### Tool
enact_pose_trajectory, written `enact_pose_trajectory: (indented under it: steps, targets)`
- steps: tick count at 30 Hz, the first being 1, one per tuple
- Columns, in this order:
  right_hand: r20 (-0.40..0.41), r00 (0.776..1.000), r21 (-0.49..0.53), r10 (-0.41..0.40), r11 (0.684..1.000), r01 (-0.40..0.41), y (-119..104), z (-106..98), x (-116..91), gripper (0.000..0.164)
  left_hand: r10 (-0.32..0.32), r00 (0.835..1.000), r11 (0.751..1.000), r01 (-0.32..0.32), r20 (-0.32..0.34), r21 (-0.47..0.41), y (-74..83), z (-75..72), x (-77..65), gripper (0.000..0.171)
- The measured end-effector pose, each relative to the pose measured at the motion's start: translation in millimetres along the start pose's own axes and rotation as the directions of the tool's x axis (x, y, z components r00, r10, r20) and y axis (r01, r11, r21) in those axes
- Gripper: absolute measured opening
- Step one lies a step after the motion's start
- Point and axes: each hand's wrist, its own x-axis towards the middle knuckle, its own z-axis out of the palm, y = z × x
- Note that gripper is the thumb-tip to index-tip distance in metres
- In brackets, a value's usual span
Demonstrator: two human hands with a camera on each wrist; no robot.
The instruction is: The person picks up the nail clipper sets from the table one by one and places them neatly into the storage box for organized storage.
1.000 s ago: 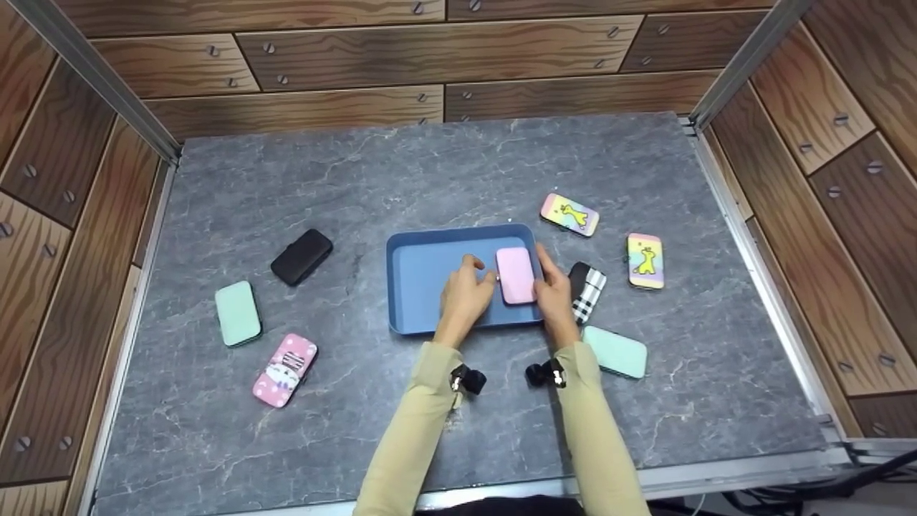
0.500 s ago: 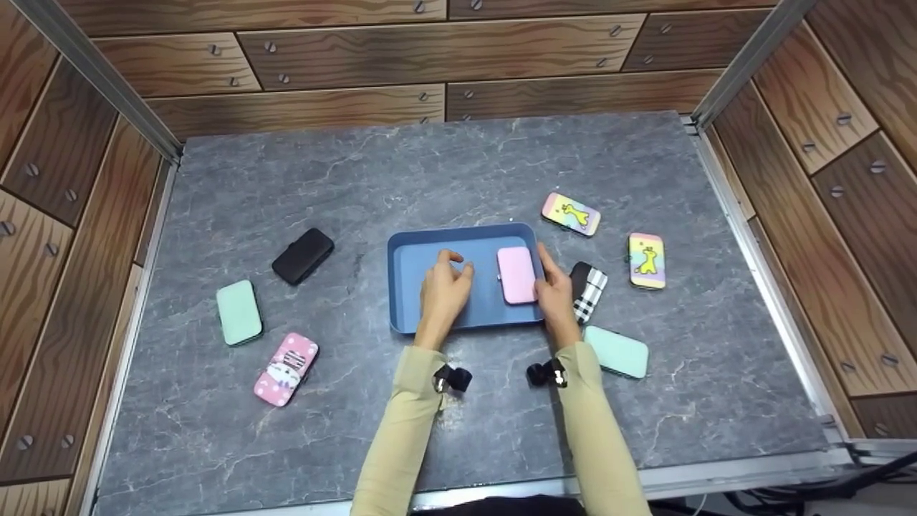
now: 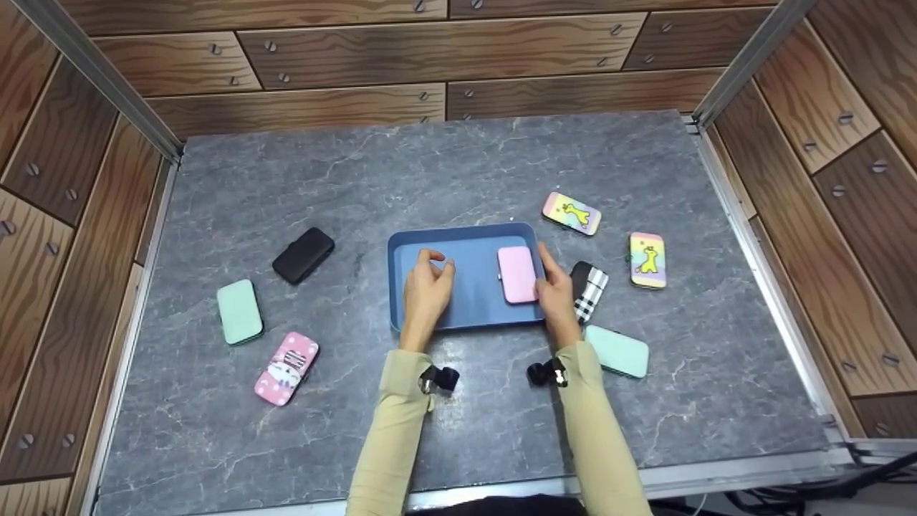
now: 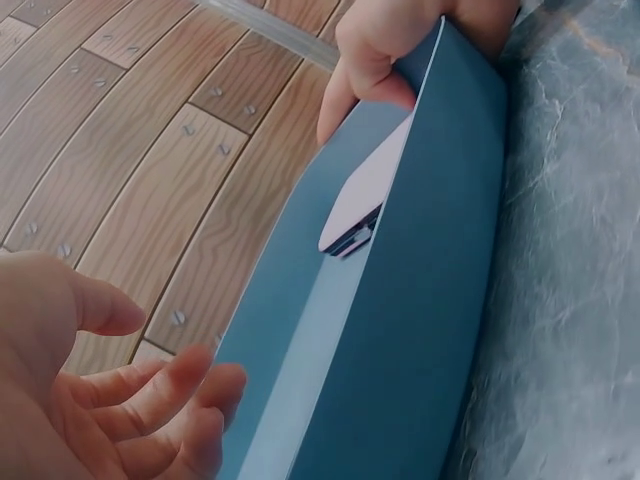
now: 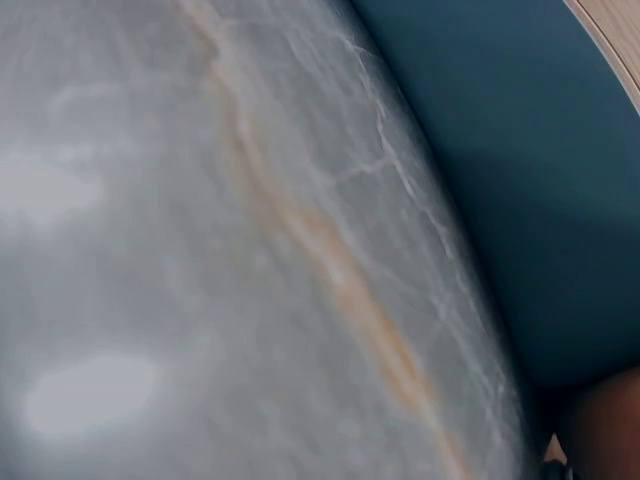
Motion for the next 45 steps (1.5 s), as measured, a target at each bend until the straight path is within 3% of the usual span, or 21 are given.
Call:
enact_pose_trajectory:
  steps: [6,13,22,29,36,45]
  targets:
    - [0.013,1.000,0.015,0.010,1.000,-0.010,0.1,-1.2,-0.5,0.069,0.015,0.999,1.000,-0.015,-0.035,0.003,-3.3,-10.4,0.9,0.028]
    - [0.010,1.000,0.026,-0.003,1.000,0.003,1.6,-0.7,0.2,0.068,-0.009,0.999,1.000,0.008,-0.049,-0.021,-8.7,-22.0,-0.4,0.026]
    - [0.004,1.000,0.040,0.009,0.999,-0.009,2.5,0.1,-0.1,0.070,-0.020,0.996,0.996,0.012,-0.084,-0.093,-17.3,-37.4,-4.2,0.022]
    - [0.005,1.000,0.017,0.025,1.000,-0.025,2.7,-1.2,0.9,0.072,-0.024,0.997,0.983,0.011,-0.069,-0.182,-23.1,-47.2,-7.4,0.023]
    - [0.020,1.000,0.012,0.003,1.000,-0.003,0.3,-0.8,-0.1,0.071,-0.060,0.992,0.967,0.031,-0.108,-0.253,-32.1,-60.4,-13.4,0.023]
    - [0.026,1.000,-0.005,0.015,1.000,-0.015,0.3,-1.8,-0.4,0.072,-0.084,0.986,0.963,0.043,-0.147,-0.265,-51.0,-78.0,-23.1,0.019]
